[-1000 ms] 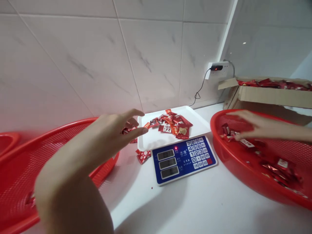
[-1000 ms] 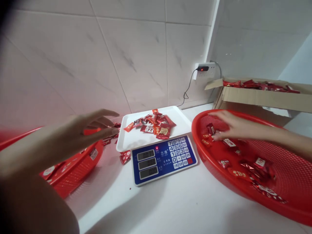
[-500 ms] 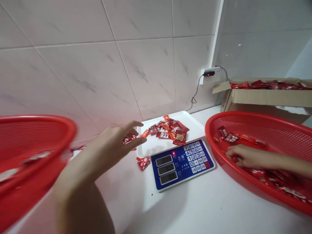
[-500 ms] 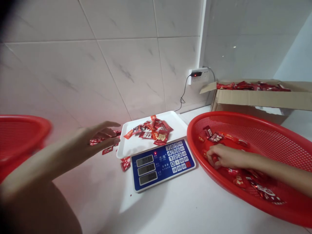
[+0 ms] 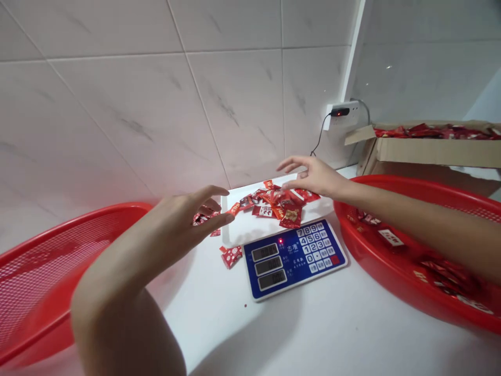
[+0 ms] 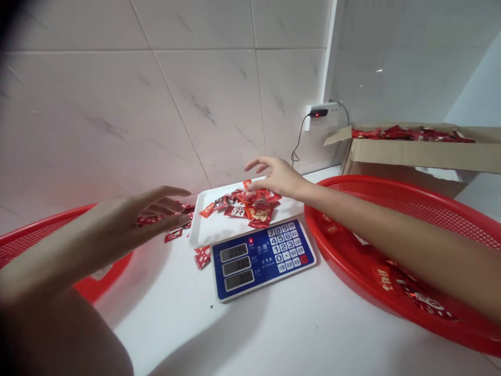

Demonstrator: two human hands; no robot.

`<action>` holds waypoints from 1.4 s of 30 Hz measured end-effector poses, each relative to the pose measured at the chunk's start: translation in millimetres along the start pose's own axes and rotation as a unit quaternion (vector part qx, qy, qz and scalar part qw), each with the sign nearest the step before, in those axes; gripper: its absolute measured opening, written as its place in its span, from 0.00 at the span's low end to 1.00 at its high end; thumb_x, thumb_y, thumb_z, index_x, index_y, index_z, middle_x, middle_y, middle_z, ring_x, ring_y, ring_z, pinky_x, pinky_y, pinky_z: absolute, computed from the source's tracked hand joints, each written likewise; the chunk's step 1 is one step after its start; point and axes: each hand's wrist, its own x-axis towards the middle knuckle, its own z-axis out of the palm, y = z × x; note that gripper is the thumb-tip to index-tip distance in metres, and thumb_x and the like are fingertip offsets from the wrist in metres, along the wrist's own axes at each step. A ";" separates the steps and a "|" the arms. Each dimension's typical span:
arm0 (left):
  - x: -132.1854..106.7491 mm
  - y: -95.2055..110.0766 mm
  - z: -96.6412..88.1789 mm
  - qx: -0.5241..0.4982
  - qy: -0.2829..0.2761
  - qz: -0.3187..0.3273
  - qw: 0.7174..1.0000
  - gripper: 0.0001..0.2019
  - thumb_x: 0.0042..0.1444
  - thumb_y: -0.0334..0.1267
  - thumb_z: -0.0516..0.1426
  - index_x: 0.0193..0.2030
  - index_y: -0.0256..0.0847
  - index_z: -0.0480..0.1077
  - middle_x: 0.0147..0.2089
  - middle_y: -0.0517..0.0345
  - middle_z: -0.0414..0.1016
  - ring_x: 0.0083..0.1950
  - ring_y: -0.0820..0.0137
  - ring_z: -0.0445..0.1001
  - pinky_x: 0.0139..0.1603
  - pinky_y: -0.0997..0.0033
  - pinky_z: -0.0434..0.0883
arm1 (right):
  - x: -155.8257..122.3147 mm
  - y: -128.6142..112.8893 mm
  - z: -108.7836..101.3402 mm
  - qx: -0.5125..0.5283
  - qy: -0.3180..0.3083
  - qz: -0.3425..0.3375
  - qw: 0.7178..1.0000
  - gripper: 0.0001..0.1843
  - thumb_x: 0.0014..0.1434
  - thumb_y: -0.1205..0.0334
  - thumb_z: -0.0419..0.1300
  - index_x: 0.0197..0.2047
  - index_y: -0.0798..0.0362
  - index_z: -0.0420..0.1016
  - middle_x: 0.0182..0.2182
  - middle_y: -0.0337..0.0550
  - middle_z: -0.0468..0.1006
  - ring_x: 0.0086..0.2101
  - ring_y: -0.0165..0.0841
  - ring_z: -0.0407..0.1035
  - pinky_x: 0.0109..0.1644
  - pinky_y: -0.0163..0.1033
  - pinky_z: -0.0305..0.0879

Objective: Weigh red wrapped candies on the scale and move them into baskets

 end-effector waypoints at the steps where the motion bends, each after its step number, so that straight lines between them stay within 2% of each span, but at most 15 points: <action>1: -0.4 0.5 -0.4 0.004 -0.011 -0.008 1.000 0.23 0.60 0.62 0.53 0.59 0.60 0.66 0.43 0.62 0.82 0.43 0.60 0.80 0.40 0.62 0.73 | 2.2 5.1 1.2 0.006 0.030 0.014 0.999 0.22 0.44 0.62 0.73 0.45 0.50 0.79 0.45 0.45 0.76 0.28 0.28 0.68 0.33 0.41 0.71; 3: -1.4 1.0 -1.1 0.006 -0.022 -0.016 1.000 0.23 0.61 0.62 0.52 0.59 0.60 0.65 0.43 0.63 0.82 0.44 0.60 0.79 0.41 0.62 0.73 | -0.2 14.7 -7.3 0.031 0.102 0.033 0.994 0.23 0.46 0.63 0.72 0.47 0.48 0.77 0.45 0.45 0.76 0.28 0.29 0.69 0.29 0.40 0.71; 5: -2.6 0.9 -1.7 0.003 -0.014 -0.014 1.000 0.23 0.60 0.62 0.53 0.59 0.61 0.65 0.43 0.64 0.82 0.44 0.60 0.79 0.39 0.63 0.73 | -8.9 20.6 -24.1 0.045 0.145 0.044 0.987 0.21 0.47 0.61 0.72 0.46 0.47 0.77 0.44 0.45 0.77 0.30 0.31 0.71 0.30 0.40 0.73; 9: -4.0 0.8 -2.2 0.006 0.004 -0.016 1.000 0.22 0.59 0.62 0.53 0.58 0.63 0.66 0.45 0.65 0.82 0.44 0.60 0.79 0.36 0.66 0.73 | -28.1 22.1 -49.8 0.010 0.175 0.057 0.983 0.17 0.45 0.58 0.72 0.40 0.46 0.78 0.41 0.41 0.79 0.32 0.33 0.72 0.35 0.42 0.74; 12: -4.2 1.8 -2.8 0.003 -0.003 -0.016 1.000 0.21 0.60 0.62 0.53 0.58 0.63 0.65 0.45 0.65 0.82 0.44 0.61 0.79 0.38 0.66 0.73 | -35.8 21.1 -49.3 0.001 0.199 0.080 0.977 0.15 0.45 0.59 0.71 0.39 0.47 0.79 0.39 0.41 0.79 0.33 0.33 0.72 0.39 0.44 0.74; 18: -6.1 -3.1 -4.6 -0.008 0.013 -0.004 1.000 0.21 0.61 0.61 0.53 0.56 0.59 0.67 0.46 0.64 0.82 0.45 0.63 0.79 0.39 0.69 0.73 | -42.7 19.6 -28.1 0.047 0.151 0.083 0.984 0.17 0.46 0.56 0.72 0.40 0.49 0.78 0.41 0.44 0.80 0.37 0.36 0.74 0.42 0.45 0.75; 24: -6.8 -10.3 -4.8 -0.004 0.027 0.006 1.000 0.21 0.60 0.64 0.53 0.57 0.63 0.67 0.43 0.66 0.82 0.43 0.64 0.79 0.35 0.71 0.73 | -45.8 10.8 -12.3 0.075 0.100 0.059 0.990 0.18 0.49 0.57 0.70 0.43 0.50 0.77 0.45 0.45 0.79 0.36 0.34 0.74 0.36 0.41 0.73; 28: -5.3 -4.4 -4.2 -0.011 0.029 0.015 0.999 0.19 0.60 0.60 0.54 0.55 0.60 0.68 0.41 0.65 0.82 0.40 0.65 0.80 0.36 0.70 0.73 | -47.2 10.3 -5.8 0.063 0.079 0.043 0.994 0.16 0.51 0.57 0.69 0.43 0.51 0.77 0.44 0.44 0.79 0.34 0.31 0.73 0.36 0.39 0.72; 30: -4.5 -0.4 -3.4 -0.010 0.023 0.000 1.000 0.20 0.59 0.60 0.54 0.55 0.59 0.68 0.41 0.64 0.82 0.39 0.64 0.79 0.36 0.69 0.73 | -40.5 11.5 -0.1 0.049 0.073 0.044 0.995 0.15 0.52 0.57 0.68 0.43 0.51 0.77 0.43 0.44 0.79 0.33 0.31 0.72 0.35 0.39 0.71; 33: -3.8 3.0 -1.6 -0.007 0.013 -0.007 1.000 0.20 0.59 0.60 0.54 0.56 0.60 0.68 0.42 0.64 0.82 0.41 0.63 0.79 0.37 0.68 0.73 | -14.5 12.6 13.5 0.013 0.088 0.031 0.996 0.13 0.55 0.59 0.66 0.44 0.53 0.77 0.40 0.45 0.79 0.32 0.30 0.71 0.37 0.39 0.70; 36: -3.8 1.8 -1.0 -0.002 0.008 -0.003 1.000 0.21 0.60 0.60 0.54 0.57 0.61 0.66 0.42 0.65 0.82 0.42 0.63 0.79 0.38 0.67 0.73 | 15.2 11.5 24.2 -0.093 0.085 -0.012 0.992 0.13 0.59 0.60 0.62 0.48 0.54 0.76 0.42 0.47 0.77 0.34 0.32 0.70 0.42 0.42 0.69; 39: -5.2 -1.9 -2.6 0.004 0.006 -0.004 1.000 0.22 0.60 0.62 0.53 0.57 0.61 0.66 0.41 0.65 0.82 0.41 0.62 0.79 0.36 0.66 0.73 | 19.2 9.9 16.7 -0.243 0.035 -0.070 0.967 0.18 0.58 0.60 0.63 0.52 0.52 0.75 0.48 0.50 0.74 0.38 0.36 0.71 0.49 0.47 0.67; 42: -7.7 -4.3 -4.4 -0.002 0.026 0.006 1.000 0.21 0.59 0.63 0.54 0.54 0.59 0.68 0.40 0.66 0.82 0.40 0.64 0.79 0.35 0.70 0.73 | -9.6 13.6 -15.6 -0.275 0.018 -0.082 0.958 0.16 0.59 0.57 0.60 0.50 0.50 0.75 0.49 0.50 0.74 0.40 0.37 0.73 0.51 0.48 0.66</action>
